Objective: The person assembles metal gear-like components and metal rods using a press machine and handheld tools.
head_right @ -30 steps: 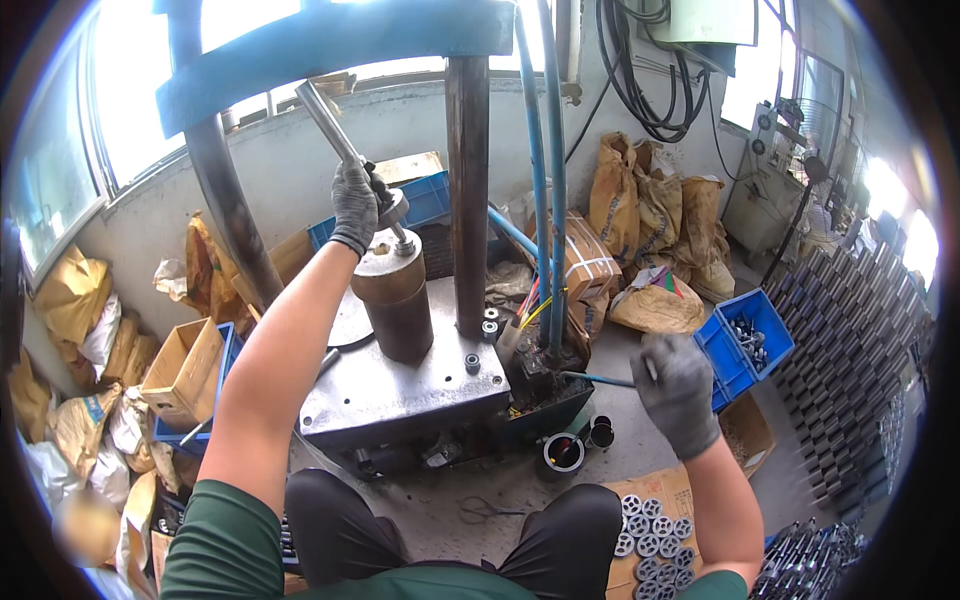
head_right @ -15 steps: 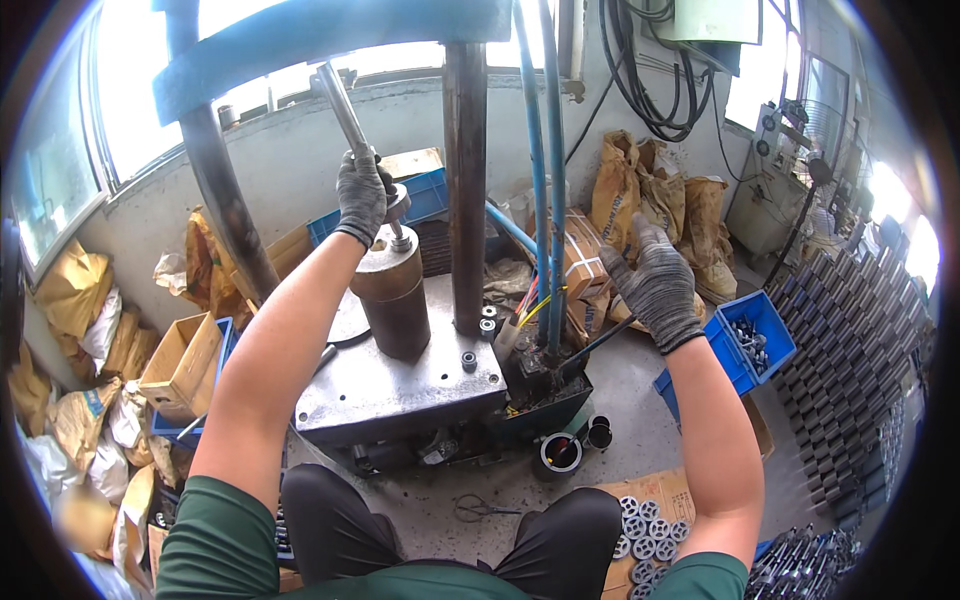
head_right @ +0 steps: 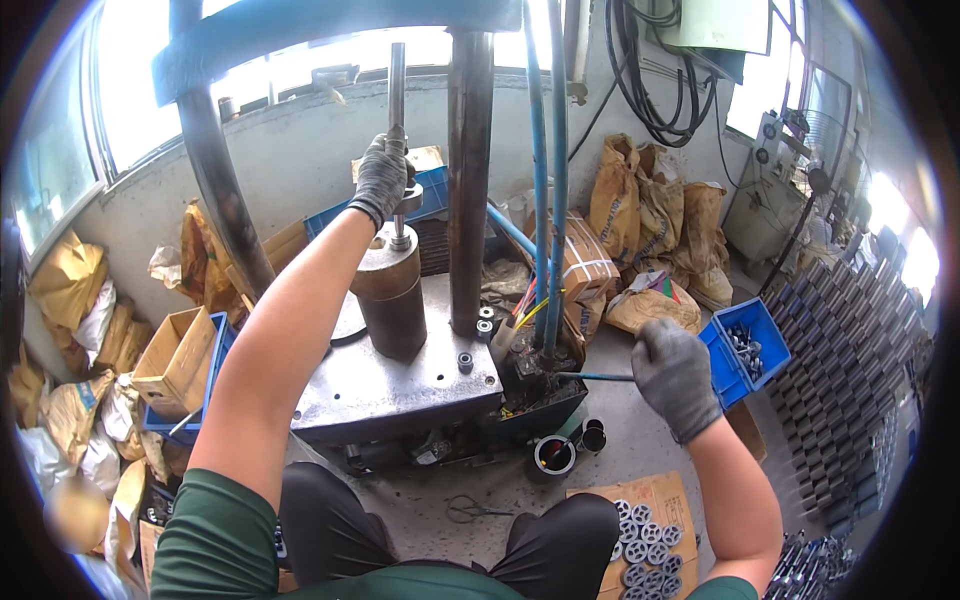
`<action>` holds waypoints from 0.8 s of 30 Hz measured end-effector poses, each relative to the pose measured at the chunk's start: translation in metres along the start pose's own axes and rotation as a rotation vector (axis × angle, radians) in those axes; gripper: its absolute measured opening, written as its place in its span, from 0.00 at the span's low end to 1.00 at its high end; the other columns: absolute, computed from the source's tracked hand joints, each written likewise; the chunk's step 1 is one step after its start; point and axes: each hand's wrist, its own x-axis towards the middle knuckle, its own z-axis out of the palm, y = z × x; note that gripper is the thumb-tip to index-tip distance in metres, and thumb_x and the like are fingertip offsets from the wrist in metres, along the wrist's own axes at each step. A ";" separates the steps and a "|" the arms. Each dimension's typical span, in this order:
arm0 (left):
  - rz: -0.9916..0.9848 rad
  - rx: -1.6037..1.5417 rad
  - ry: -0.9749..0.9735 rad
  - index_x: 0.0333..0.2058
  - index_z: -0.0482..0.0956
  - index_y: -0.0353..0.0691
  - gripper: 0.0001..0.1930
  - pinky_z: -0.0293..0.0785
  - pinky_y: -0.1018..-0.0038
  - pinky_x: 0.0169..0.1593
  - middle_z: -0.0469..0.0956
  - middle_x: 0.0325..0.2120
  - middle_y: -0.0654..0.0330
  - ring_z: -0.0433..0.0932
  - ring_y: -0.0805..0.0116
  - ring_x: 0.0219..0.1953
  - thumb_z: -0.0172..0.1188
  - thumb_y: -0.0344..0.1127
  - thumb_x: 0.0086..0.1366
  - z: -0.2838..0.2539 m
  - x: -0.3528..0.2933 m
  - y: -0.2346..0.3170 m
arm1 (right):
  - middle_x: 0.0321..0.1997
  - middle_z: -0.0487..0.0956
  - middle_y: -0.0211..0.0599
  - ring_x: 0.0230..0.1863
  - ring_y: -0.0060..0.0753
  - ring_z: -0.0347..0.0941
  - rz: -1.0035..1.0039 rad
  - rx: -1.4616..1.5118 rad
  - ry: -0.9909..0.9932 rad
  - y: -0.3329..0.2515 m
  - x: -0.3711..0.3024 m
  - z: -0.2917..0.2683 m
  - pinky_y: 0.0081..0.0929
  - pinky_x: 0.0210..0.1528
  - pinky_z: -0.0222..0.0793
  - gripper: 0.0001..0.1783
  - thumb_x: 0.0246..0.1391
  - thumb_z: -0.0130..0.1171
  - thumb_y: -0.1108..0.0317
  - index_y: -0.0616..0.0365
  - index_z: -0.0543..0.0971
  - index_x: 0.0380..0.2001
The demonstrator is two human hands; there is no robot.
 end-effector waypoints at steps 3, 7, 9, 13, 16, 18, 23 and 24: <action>-0.036 -0.098 0.008 0.43 0.74 0.36 0.32 0.79 0.64 0.30 0.77 0.19 0.56 0.80 0.64 0.21 0.43 0.65 0.79 -0.001 -0.008 0.008 | 0.34 0.81 0.49 0.38 0.57 0.80 0.009 -0.008 -0.089 -0.003 -0.036 -0.011 0.48 0.41 0.77 0.04 0.52 0.62 0.73 0.58 0.81 0.32; -0.064 -0.176 0.043 0.41 0.73 0.37 0.32 0.77 0.65 0.28 0.74 0.17 0.59 0.78 0.67 0.19 0.43 0.66 0.79 -0.003 -0.022 0.021 | 0.35 0.82 0.51 0.38 0.57 0.81 0.036 -0.041 -0.192 0.005 -0.047 -0.019 0.47 0.41 0.78 0.05 0.54 0.61 0.73 0.61 0.82 0.35; -0.056 -0.175 0.047 0.40 0.73 0.37 0.31 0.77 0.66 0.27 0.74 0.16 0.59 0.78 0.67 0.18 0.44 0.65 0.79 -0.002 -0.025 0.023 | 0.37 0.82 0.52 0.38 0.58 0.82 0.052 -0.030 -0.232 0.007 -0.046 -0.019 0.47 0.42 0.78 0.07 0.55 0.61 0.73 0.62 0.83 0.37; -0.027 -0.153 0.061 0.39 0.73 0.38 0.28 0.75 0.69 0.24 0.74 0.17 0.61 0.75 0.70 0.17 0.46 0.62 0.79 0.002 -0.016 0.012 | 0.42 0.84 0.53 0.41 0.57 0.83 0.046 -0.046 -0.342 -0.003 -0.037 -0.027 0.47 0.46 0.80 0.22 0.56 0.59 0.74 0.63 0.80 0.54; 0.040 -0.144 0.045 0.38 0.73 0.41 0.24 0.72 0.73 0.20 0.70 0.16 0.65 0.71 0.75 0.16 0.49 0.59 0.79 0.004 -0.007 0.005 | 0.46 0.85 0.54 0.44 0.57 0.84 0.054 -0.052 -0.430 -0.002 -0.042 -0.026 0.46 0.49 0.81 0.32 0.53 0.58 0.74 0.64 0.74 0.63; 0.011 -0.196 -0.012 0.38 0.72 0.40 0.25 0.73 0.73 0.21 0.70 0.16 0.65 0.71 0.75 0.16 0.49 0.59 0.79 0.004 -0.009 0.006 | 0.49 0.85 0.54 0.45 0.57 0.84 0.047 -0.036 -0.465 -0.001 -0.048 -0.026 0.45 0.50 0.81 0.36 0.52 0.58 0.73 0.65 0.71 0.66; -0.013 -0.217 -0.007 0.38 0.71 0.38 0.30 0.76 0.69 0.26 0.73 0.18 0.60 0.77 0.69 0.20 0.45 0.64 0.79 -0.001 -0.021 0.021 | 0.57 0.83 0.54 0.54 0.58 0.82 0.163 -0.077 -0.639 -0.004 -0.057 -0.035 0.44 0.60 0.78 0.42 0.45 0.60 0.71 0.64 0.70 0.68; -0.014 -0.217 -0.006 0.38 0.71 0.38 0.30 0.76 0.69 0.26 0.73 0.18 0.60 0.77 0.69 0.20 0.45 0.64 0.79 -0.003 -0.021 0.021 | 0.59 0.83 0.53 0.54 0.57 0.82 0.164 -0.114 -0.642 -0.006 -0.055 -0.035 0.44 0.60 0.78 0.40 0.46 0.61 0.69 0.62 0.72 0.67</action>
